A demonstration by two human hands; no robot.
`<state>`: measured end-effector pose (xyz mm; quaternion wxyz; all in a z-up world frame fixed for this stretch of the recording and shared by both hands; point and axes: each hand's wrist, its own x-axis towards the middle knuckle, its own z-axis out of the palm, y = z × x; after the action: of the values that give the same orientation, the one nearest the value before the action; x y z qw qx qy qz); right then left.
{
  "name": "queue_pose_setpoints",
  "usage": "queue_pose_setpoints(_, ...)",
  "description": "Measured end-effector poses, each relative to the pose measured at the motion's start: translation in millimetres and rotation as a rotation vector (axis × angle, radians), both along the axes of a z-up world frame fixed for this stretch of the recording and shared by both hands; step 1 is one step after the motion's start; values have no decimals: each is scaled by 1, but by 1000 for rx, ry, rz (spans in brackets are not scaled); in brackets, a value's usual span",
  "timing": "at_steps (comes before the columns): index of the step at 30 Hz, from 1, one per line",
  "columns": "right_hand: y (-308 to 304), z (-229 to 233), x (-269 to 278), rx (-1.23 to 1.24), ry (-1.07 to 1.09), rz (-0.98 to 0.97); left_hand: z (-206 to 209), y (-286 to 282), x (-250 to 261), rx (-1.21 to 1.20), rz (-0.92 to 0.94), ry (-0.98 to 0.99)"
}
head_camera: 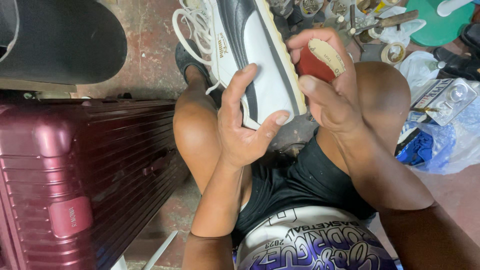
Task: The person applies glue to the sole of a white sneaker using a small bottle, then uses a red sanding block to rub the glued area. The person repeats the glue application and rubbing process on the same shoe.
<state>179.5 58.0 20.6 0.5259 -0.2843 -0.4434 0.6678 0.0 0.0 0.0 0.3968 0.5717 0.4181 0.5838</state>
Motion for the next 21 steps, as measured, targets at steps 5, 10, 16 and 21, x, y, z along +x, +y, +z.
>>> queue_pose_setpoints(5,0,-4,2,36,-1,-10,2,0,1,24,-35,11)
queue_pose_setpoints(10,0,-2,3,38,-20,-6,4,1,0,34,-40,20)
queue_pose_setpoints(16,0,-5,0,60,-13,-45,5,-1,-2,77,28,182)
queue_pose_setpoints(21,1,-6,1,60,-53,-82,3,1,-1,112,36,272)
